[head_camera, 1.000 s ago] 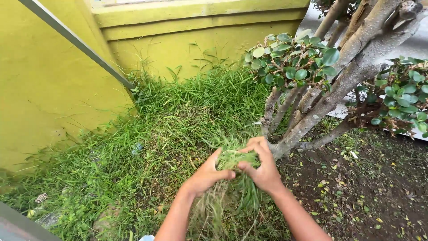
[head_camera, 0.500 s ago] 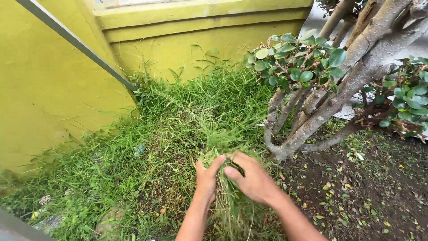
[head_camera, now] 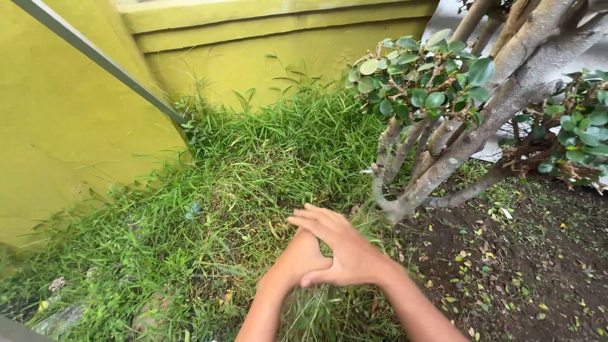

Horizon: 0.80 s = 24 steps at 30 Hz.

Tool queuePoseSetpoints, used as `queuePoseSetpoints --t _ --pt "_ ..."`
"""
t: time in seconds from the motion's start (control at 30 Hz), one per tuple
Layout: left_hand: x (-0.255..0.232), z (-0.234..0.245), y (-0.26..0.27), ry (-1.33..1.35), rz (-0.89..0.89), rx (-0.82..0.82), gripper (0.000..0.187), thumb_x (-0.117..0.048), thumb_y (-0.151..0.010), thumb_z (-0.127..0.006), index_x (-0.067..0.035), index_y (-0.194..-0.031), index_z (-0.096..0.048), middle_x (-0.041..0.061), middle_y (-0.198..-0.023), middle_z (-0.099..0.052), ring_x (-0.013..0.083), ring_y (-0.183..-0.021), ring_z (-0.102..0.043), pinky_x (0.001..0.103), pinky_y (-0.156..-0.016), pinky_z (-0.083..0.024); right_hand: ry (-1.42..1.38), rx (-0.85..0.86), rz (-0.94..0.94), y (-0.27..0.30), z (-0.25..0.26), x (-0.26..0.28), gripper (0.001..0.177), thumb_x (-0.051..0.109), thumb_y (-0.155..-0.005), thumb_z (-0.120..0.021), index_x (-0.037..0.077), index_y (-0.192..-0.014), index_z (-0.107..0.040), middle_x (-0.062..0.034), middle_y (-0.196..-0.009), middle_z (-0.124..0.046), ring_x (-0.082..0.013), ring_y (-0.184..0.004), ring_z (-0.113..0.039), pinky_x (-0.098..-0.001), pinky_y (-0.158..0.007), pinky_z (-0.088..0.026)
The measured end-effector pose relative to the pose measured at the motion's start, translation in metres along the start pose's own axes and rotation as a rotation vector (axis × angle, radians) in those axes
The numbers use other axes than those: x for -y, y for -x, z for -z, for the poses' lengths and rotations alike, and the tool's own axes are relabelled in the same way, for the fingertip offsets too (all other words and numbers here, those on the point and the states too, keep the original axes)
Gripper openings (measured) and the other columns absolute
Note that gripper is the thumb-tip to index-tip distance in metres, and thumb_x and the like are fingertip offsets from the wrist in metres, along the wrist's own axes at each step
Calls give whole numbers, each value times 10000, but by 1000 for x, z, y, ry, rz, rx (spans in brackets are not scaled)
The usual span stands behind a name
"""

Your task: Manually pulling weeds from the garden and placing them into a plastic bag.

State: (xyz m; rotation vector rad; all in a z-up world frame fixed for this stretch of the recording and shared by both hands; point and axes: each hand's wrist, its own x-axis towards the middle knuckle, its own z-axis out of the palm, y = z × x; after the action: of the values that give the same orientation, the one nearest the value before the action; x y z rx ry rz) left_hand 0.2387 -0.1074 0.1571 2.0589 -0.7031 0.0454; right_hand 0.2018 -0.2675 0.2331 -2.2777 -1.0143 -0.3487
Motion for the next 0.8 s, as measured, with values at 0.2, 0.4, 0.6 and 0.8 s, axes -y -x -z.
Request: queuePoseSetpoints --t 0.2,0.4,0.6,0.8 --pt "-23 19 18 371 481 19 463 -216 -690 -749 -79 -1115 -629 84 -968 -727 190 -838 -708 333 -790 -606 -848 67 -435 33 -82 -46 1378 779 -529 -838 91 -1588 -287 -154 -1605 -436 -311 -1499 -432 -465 -1241 -342" --pt "-9 4 19 473 235 -257 316 -126 -748 -765 -40 -1018 -625 42 -869 -692 154 -795 -652 339 -761 -560 -1040 152 -768 57 -125 -47 1463 720 -457 -888 -61 -1531 -276 -237 -1508 -494 -325 -1432 -491 -436 -1212 -381" --pt "-3 0 20 571 399 -334 323 -167 -787 -744 -57 -1063 -616 50 -913 -730 170 -822 -700 347 -789 -578 -1007 190 -939 44 -102 -49 1343 413 -525 -954 -79 -1527 -207 -249 -1439 -526 -319 -1342 -528 -420 -1166 -392" --pt "-20 22 13 480 599 -151 446 -302 -825 -758 -95 -1176 -575 57 -1016 -740 169 -930 -714 344 -882 -566 -559 417 -1047 47 -90 -72 1038 390 -710 -802 -122 -1478 -327 -302 -1334 -590 -346 -1209 -653 -403 -1061 -535"
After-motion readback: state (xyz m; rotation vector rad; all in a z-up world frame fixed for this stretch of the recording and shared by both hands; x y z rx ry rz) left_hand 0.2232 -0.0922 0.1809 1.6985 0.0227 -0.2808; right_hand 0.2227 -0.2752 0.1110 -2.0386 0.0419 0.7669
